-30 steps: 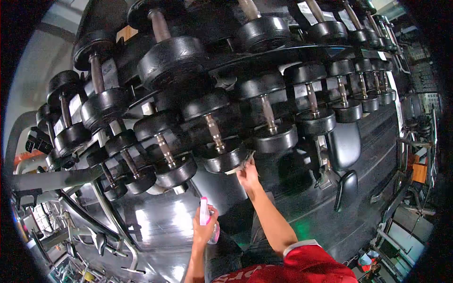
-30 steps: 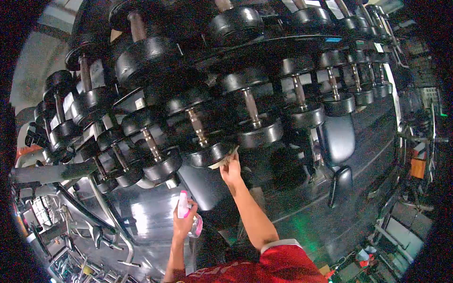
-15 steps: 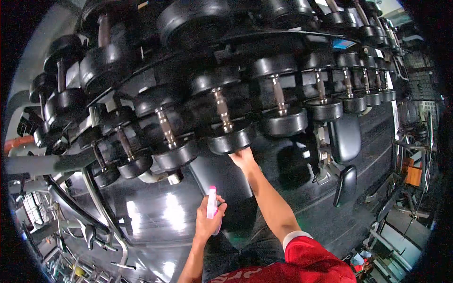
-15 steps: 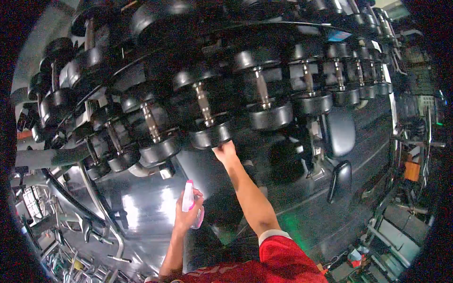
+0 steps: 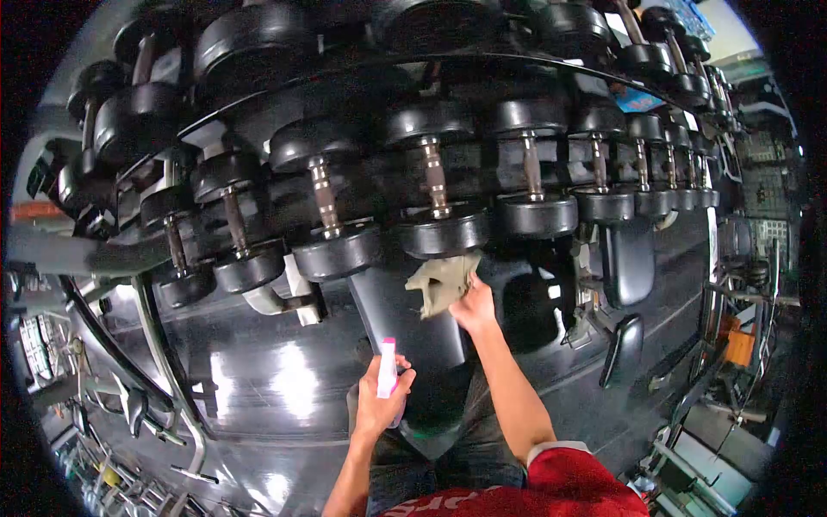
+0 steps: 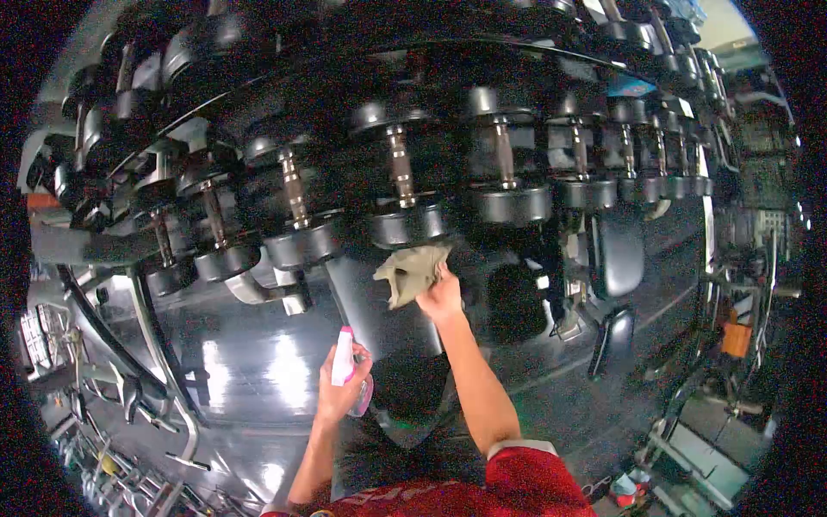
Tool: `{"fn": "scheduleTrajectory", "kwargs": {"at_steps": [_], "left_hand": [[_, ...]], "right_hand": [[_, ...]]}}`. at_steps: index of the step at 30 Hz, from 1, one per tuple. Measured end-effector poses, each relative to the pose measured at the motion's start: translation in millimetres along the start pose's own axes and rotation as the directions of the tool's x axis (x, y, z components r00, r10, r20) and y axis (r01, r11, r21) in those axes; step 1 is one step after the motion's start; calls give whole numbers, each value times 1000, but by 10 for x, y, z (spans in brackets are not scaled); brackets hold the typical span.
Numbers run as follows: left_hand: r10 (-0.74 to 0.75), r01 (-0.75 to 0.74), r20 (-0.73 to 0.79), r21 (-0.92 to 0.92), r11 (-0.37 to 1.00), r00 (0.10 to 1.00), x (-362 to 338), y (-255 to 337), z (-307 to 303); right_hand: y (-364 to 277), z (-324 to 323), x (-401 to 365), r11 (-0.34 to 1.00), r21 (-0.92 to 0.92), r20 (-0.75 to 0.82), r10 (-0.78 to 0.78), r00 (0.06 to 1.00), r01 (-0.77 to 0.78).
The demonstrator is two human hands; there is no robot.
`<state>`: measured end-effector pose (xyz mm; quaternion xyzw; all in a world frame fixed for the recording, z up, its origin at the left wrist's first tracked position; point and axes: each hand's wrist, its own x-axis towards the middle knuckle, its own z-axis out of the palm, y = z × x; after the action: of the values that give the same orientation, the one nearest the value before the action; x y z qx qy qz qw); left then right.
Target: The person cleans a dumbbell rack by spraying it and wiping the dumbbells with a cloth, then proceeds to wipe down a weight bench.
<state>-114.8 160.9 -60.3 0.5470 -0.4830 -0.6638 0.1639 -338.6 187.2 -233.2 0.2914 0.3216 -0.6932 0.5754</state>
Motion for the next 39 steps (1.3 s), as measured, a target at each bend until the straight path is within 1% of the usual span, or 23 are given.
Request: {"fn": "scheduleTrajectory", "kwargs": {"at_steps": [1,5,6,9,11,13,15,17,18,19,21,22,23,25,27,28,29,31,32,33,35,37,39], "left_hand": [[15,-16,11,58,998,1000,-29,12,-36],[-52,54,-25,87,995,998,-137,-76,-126],[-57,59,-29,89,994,998,-161,-117,-154],[-82,85,-49,61,994,995,-248,-219,-173],[-81,84,-77,48,995,994,-296,-232,-151],[-91,94,-58,53,994,994,-333,-214,-114],[-91,94,-48,55,994,995,-352,-156,-80],[-65,66,-13,145,987,998,-369,-74,-46],[-62,64,-14,143,988,998,-373,-44,-28],[-41,42,-14,122,992,999,-379,-18,-12],[-20,21,-19,97,995,1000,-398,-4,-3],[-40,41,-10,94,995,999,-407,-15,-11],[-59,59,-3,90,994,998,-408,-25,-15],[-57,58,-21,35,998,998,-435,-45,-5],[-55,55,-29,-16,998,998,-459,-67,14],[-40,39,-36,-16,999,999,-477,-80,26],[-22,21,-44,-16,1000,999,-485,-87,35],[-30,30,-56,-13,999,998,-503,-90,46],[-41,41,-60,-7,999,997,-507,-90,48],[-44,43,-63,-11,999,997,-506,-81,49],[-80,84,-91,44,996,993,-514,-67,62],[-98,94,-98,-41,995,990,-538,-101,60],[-106,93,-112,-117,989,988,-556,-132,49]], "right_hand": [[-5,-45,223,994,109,26,8,1000,-11],[292,169,897,977,-82,229,-175,958,198],[346,436,793,936,342,-42,-68,997,79],[497,551,645,932,337,-104,-102,989,132],[492,612,433,932,352,-49,-78,996,90],[398,425,392,939,317,85,114,990,-135],[235,461,212,964,254,62,66,996,-79],[8,407,-44,957,204,509,75,858,-205],[-73,443,-195,963,255,243,26,970,-90],[-155,577,-316,965,261,94,-5,996,-20],[-351,403,-425,982,188,345,-30,938,-38],[-318,636,-610,971,138,165,-217,962,196],[-290,912,-810,912,45,0,-408,913,408],[-301,981,-794,687,-272,114,-672,731,674],[-309,829,-525,519,-479,182,-731,658,709],[-201,824,-426,347,-655,194,-782,593,671],[-91,845,-279,-111,-868,372,-790,487,484],[188,988,-347,8,-845,285,-840,463,534],[285,987,-311,-151,-829,387,-850,357,539],[396,963,-297,-190,-824,413,-846,338,534],[647,836,-306,-253,-806,496,-782,377,534],[971,788,-433,-239,-795,559,-647,519,557],[1368,499,-138,207,-832,418,-377,827,515]]}}
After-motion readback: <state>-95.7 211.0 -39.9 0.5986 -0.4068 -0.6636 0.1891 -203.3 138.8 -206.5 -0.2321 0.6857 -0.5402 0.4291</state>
